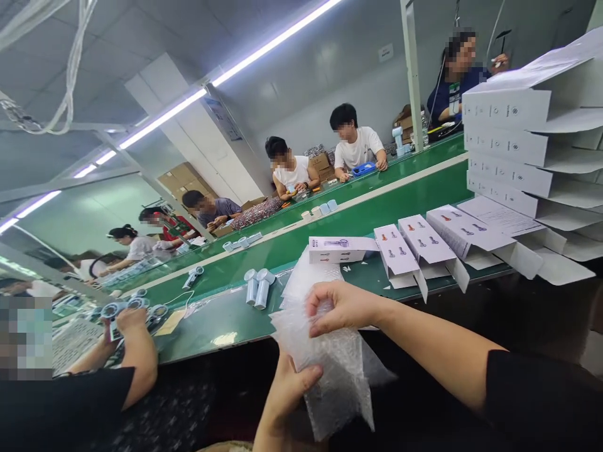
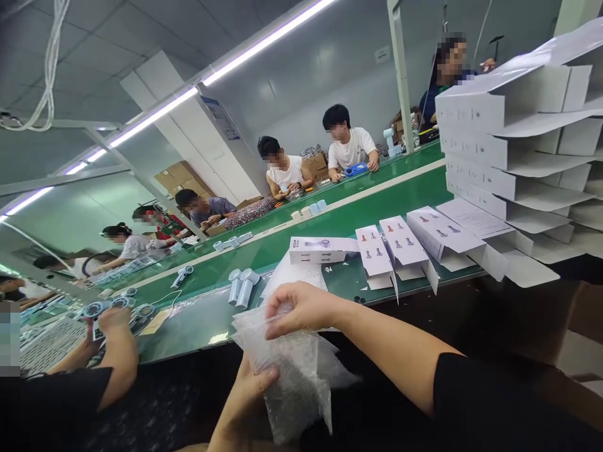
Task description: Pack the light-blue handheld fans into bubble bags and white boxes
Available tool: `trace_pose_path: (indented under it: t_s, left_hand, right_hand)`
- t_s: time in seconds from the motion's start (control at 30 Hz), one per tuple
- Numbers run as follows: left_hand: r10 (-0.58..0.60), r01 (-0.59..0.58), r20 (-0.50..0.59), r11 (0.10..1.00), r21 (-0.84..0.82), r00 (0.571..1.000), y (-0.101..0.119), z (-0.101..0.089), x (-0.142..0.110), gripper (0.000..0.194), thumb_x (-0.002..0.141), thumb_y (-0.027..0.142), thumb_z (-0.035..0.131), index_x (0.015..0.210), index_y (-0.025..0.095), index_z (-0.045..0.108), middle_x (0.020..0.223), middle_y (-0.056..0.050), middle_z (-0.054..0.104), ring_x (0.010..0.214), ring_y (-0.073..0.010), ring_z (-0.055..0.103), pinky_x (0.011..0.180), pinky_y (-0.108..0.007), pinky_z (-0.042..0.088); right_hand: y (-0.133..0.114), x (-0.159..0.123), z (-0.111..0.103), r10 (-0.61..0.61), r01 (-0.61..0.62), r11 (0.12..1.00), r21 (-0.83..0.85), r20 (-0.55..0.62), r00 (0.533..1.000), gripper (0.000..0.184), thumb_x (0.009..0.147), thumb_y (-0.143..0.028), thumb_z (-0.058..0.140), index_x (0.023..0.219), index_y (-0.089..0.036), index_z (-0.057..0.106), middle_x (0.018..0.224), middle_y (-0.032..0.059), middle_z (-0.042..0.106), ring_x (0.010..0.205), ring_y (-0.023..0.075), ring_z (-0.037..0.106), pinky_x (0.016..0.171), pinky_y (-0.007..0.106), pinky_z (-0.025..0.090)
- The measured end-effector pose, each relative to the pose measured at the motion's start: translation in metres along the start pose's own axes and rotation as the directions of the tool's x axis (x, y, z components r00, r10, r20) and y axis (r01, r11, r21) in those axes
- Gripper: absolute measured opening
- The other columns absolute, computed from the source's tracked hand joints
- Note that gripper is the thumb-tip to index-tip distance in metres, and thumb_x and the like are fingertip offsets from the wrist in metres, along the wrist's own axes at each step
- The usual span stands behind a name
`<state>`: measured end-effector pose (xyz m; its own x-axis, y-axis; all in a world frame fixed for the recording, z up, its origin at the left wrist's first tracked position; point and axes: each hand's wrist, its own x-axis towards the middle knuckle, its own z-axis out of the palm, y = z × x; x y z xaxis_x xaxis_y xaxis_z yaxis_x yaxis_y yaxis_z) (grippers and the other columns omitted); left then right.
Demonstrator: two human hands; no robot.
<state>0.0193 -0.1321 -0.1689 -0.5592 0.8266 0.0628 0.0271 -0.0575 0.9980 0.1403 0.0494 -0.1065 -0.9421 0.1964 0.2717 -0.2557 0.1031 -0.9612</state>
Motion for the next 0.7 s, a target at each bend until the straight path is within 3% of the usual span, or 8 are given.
trace_pose_path:
  t_s: [0.07, 0.13, 0.27, 0.33, 0.4, 0.5, 0.6, 0.7]
  left_hand:
    - [-0.098, 0.095, -0.039, 0.992, -0.078, 0.994, 0.004, 0.006, 0.006, 0.090, 0.055, 0.042, 0.081, 0.134, 0.021, 0.043, 0.103, -0.011, 0.069, 0.096, -0.0367, 0.064, 0.083, -0.047, 0.052]
    - [-0.136, 0.125, -0.082, 0.984, -0.126, 0.987, 0.019, 0.006, 0.016, 0.082, 0.056, 0.036, 0.081, 0.129, 0.020, 0.047, 0.097, -0.010, 0.070, 0.089, -0.0345, 0.066, 0.078, -0.044, 0.054]
    - [-0.122, 0.107, -0.085, 0.980, -0.169, 0.989, 0.061, -0.001, 0.063, 0.074, 0.056, 0.031, 0.081, 0.123, 0.020, 0.052, 0.101, -0.011, 0.070, 0.089, -0.0329, 0.067, 0.076, -0.041, 0.055]
    - [-0.125, 0.114, -0.058, 0.980, -0.165, 0.990, 0.076, -0.007, 0.098, 0.069, 0.055, 0.028, 0.080, 0.118, 0.019, 0.054, 0.099, -0.010, 0.071, 0.087, -0.0318, 0.068, 0.075, -0.041, 0.056]
    - [-0.179, 0.174, -0.020, 0.974, -0.146, 0.984, 0.085, -0.016, 0.134, 0.063, 0.055, 0.024, 0.079, 0.113, 0.016, 0.056, 0.095, -0.011, 0.072, 0.081, -0.0303, 0.068, 0.072, -0.040, 0.056]
    - [-0.297, 0.296, 0.008, 0.949, -0.105, 0.955, 0.089, -0.032, 0.178, 0.052, 0.057, 0.017, 0.075, 0.106, 0.012, 0.058, 0.087, -0.012, 0.072, 0.072, -0.0289, 0.069, 0.067, -0.041, 0.056]
    - [-0.351, 0.351, -0.002, 0.934, -0.062, 0.936, 0.088, -0.038, 0.206, 0.042, 0.061, 0.019, 0.070, 0.101, 0.011, 0.059, 0.083, -0.012, 0.071, 0.071, -0.0292, 0.068, 0.067, -0.043, 0.055]
    - [-0.364, 0.357, -0.017, 0.904, 0.237, 0.931, 0.076, -0.023, 0.223, 0.031, 0.063, 0.023, 0.065, 0.093, 0.012, 0.061, 0.079, -0.011, 0.070, 0.072, -0.0284, 0.068, 0.067, -0.041, 0.054]
  right_hand:
    - [-0.010, 0.018, -0.002, -0.014, 0.012, 0.999, 0.035, 0.041, 0.999, 0.033, 0.057, -0.035, 0.081, 0.076, -0.015, 0.063, 0.078, -0.0017, 0.060, 0.071, 0.0097, 0.053, 0.066, 0.021, 0.042]
    - [-0.015, 0.041, -0.017, 0.001, -0.004, 0.997, 0.080, 0.041, 0.999, 0.037, 0.055, -0.036, 0.082, 0.077, -0.015, 0.062, 0.074, -0.0026, 0.059, 0.067, 0.0082, 0.052, 0.064, 0.020, 0.041]
    - [-0.013, 0.089, -0.077, 0.060, -0.053, 0.981, 0.188, -0.032, 0.998, 0.056, 0.062, -0.054, 0.073, 0.102, -0.018, 0.056, 0.089, 0.0014, 0.061, 0.069, 0.0097, 0.057, 0.063, 0.023, 0.046]
    - [-0.002, 0.106, -0.111, 0.072, -0.063, 0.996, 0.060, -0.160, 0.985, 0.068, 0.067, -0.059, 0.067, 0.119, -0.019, 0.047, 0.111, 0.0079, 0.058, 0.088, 0.0153, 0.060, 0.074, 0.028, 0.049]
    - [0.017, 0.115, -0.138, 0.080, -0.154, 0.955, -0.254, -0.277, 0.957, 0.084, 0.061, -0.053, 0.073, 0.129, -0.018, 0.039, 0.130, 0.0138, 0.048, 0.112, 0.0231, 0.053, 0.089, 0.035, 0.045]
    - [0.047, 0.116, -0.161, 0.175, -0.336, 0.703, -0.627, -0.305, 0.936, 0.096, 0.043, -0.034, 0.084, 0.129, -0.017, 0.045, 0.132, 0.0151, 0.049, 0.122, 0.0315, 0.046, 0.098, 0.037, 0.040]
    - [0.065, 0.114, -0.176, 0.235, -0.429, 0.628, -0.649, -0.367, 0.900, 0.075, 0.051, -0.034, 0.079, 0.119, -0.017, 0.053, 0.119, 0.0141, 0.058, 0.111, 0.0328, 0.054, 0.090, 0.038, 0.044]
    - [0.066, 0.112, -0.195, 0.227, -0.509, 0.637, -0.579, -0.491, 0.841, 0.068, 0.064, -0.041, 0.069, 0.123, -0.014, 0.049, 0.123, 0.0166, 0.055, 0.112, 0.0325, 0.053, 0.090, 0.038, 0.043]
